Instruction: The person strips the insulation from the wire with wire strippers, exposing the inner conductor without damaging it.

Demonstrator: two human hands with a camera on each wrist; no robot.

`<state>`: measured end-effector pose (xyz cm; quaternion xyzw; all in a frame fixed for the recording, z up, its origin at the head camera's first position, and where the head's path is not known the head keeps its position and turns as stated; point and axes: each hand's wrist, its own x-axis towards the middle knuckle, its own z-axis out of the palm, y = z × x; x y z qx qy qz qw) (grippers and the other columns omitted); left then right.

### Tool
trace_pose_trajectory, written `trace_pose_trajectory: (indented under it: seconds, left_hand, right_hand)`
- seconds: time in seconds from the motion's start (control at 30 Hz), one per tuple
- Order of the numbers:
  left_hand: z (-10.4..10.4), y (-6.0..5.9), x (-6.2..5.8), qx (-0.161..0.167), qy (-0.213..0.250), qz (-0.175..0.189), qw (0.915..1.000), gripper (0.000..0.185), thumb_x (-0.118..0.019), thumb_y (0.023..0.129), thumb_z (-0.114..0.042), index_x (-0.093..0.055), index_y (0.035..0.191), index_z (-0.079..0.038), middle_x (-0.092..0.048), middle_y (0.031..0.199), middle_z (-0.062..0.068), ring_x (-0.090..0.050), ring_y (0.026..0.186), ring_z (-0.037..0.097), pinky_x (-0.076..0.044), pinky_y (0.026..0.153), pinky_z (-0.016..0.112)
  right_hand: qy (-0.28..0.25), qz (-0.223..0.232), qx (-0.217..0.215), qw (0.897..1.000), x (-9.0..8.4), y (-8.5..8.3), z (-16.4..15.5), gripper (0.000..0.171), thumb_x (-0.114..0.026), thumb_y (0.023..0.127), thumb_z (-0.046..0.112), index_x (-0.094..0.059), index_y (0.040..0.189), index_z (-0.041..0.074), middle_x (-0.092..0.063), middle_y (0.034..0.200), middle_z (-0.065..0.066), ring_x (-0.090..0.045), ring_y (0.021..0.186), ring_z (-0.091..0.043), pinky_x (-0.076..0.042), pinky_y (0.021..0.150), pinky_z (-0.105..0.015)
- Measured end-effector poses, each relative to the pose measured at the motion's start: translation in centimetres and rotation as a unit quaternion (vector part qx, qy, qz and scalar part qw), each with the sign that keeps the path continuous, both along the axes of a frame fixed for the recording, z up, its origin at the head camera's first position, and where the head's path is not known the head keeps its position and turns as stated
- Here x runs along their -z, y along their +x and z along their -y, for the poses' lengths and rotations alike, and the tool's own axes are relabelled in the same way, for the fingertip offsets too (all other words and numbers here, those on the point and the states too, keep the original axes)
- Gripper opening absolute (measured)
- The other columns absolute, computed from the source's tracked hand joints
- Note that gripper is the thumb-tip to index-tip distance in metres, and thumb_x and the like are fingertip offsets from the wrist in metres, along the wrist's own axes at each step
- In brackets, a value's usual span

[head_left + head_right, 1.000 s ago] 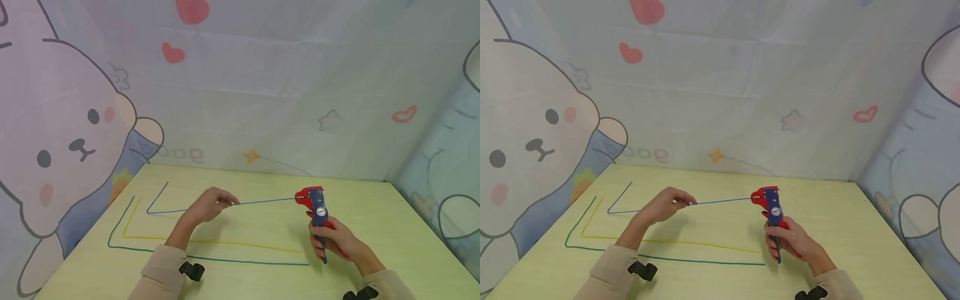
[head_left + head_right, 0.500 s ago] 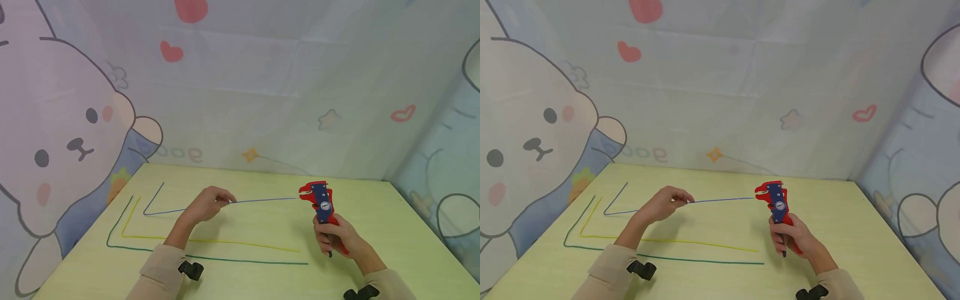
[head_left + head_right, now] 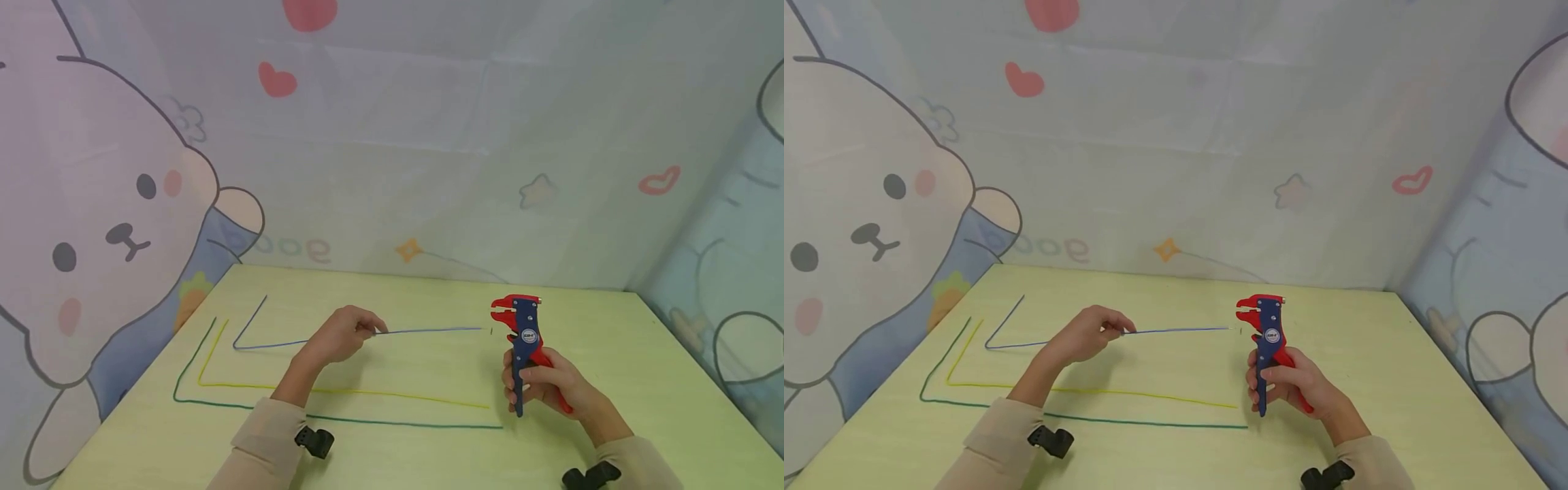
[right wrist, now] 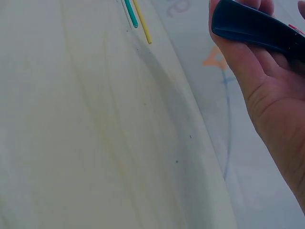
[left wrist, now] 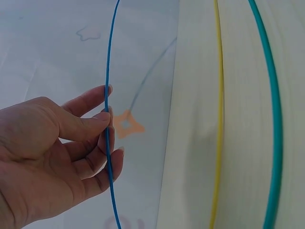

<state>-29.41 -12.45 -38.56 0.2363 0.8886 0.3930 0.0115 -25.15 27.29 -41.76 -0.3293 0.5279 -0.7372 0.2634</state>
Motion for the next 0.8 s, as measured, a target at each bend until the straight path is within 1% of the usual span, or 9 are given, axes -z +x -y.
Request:
trace_pose_trajectory:
  seconds: [0.13, 0.3, 0.47, 0.57, 0.7, 0.8]
  left_hand:
    - [-0.2, 0.1, 0.1, 0.004, -0.018, 0.000, 0.9998, 0.031, -0.055, 0.096, 0.009, -0.077, 0.107, -0.010, -0.069, 0.103, 0.004, -0.061, 0.093, 0.019, -0.052, 0.079, 0.036]
    - [-0.4, 0.1, 0.4, 0.011, -0.035, 0.010, 0.9993, 0.040, -0.049, 0.092, 0.016, -0.077, 0.107, -0.009, -0.069, 0.102, 0.006, -0.063, 0.096, 0.022, -0.052, 0.083, 0.038]
    - [-0.3, -0.1, 1.4, 0.012, -0.047, 0.033, 0.9983, 0.045, -0.046, 0.088, 0.020, -0.078, 0.103, -0.007, -0.070, 0.101, 0.006, -0.063, 0.095, 0.021, -0.053, 0.084, 0.037]
    - [-0.1, -0.4, 2.1, 0.018, -0.060, 0.034, 0.9974, 0.047, -0.045, 0.085, 0.023, -0.078, 0.102, -0.005, -0.071, 0.098, 0.006, -0.063, 0.091, 0.019, -0.053, 0.083, 0.037]
    - [0.1, -0.4, 2.5, 0.024, -0.069, 0.031, 0.9969, 0.043, -0.049, 0.083, 0.025, -0.077, 0.100, -0.003, -0.070, 0.090, 0.006, -0.061, 0.084, 0.017, -0.052, 0.079, 0.035]
    - [0.1, -0.5, 2.4, 0.035, -0.070, 0.020, 0.9968, 0.037, -0.054, 0.081, 0.024, -0.076, 0.098, -0.001, -0.068, 0.086, 0.007, -0.059, 0.079, 0.015, -0.051, 0.074, 0.032]
  right_hand:
    - [0.001, 0.006, -0.003, 1.000, -0.1, 0.1, -0.1, 0.033, -0.026, 0.100, -0.005, -0.046, 0.126, -0.001, -0.066, 0.109, -0.015, -0.069, 0.095, -0.029, -0.052, 0.089, -0.057]
    - [0.000, 0.010, -0.010, 1.000, -0.1, 0.1, -0.1, 0.034, -0.026, 0.101, -0.003, -0.045, 0.128, -0.001, -0.065, 0.111, -0.015, -0.068, 0.097, -0.029, -0.051, 0.091, -0.055]
    - [-0.003, 0.015, -0.013, 1.000, 0.0, 0.1, -0.2, 0.035, -0.024, 0.101, -0.003, -0.046, 0.128, -0.002, -0.066, 0.111, -0.015, -0.069, 0.096, -0.029, -0.051, 0.091, -0.056]
    - [-0.003, 0.019, -0.011, 1.000, 0.1, 0.0, -0.1, 0.036, -0.023, 0.101, -0.003, -0.046, 0.128, -0.002, -0.066, 0.111, -0.015, -0.069, 0.097, -0.029, -0.051, 0.090, -0.056]
    - [0.002, 0.022, 0.000, 1.000, 0.2, 0.0, -0.2, 0.035, -0.024, 0.101, -0.002, -0.046, 0.129, -0.001, -0.066, 0.111, -0.015, -0.068, 0.098, -0.028, -0.052, 0.090, -0.055]
    - [0.008, 0.024, 0.012, 1.000, 0.3, -0.1, -0.3, 0.034, -0.026, 0.102, -0.002, -0.046, 0.129, -0.001, -0.067, 0.110, -0.015, -0.068, 0.098, -0.028, -0.052, 0.089, -0.055]
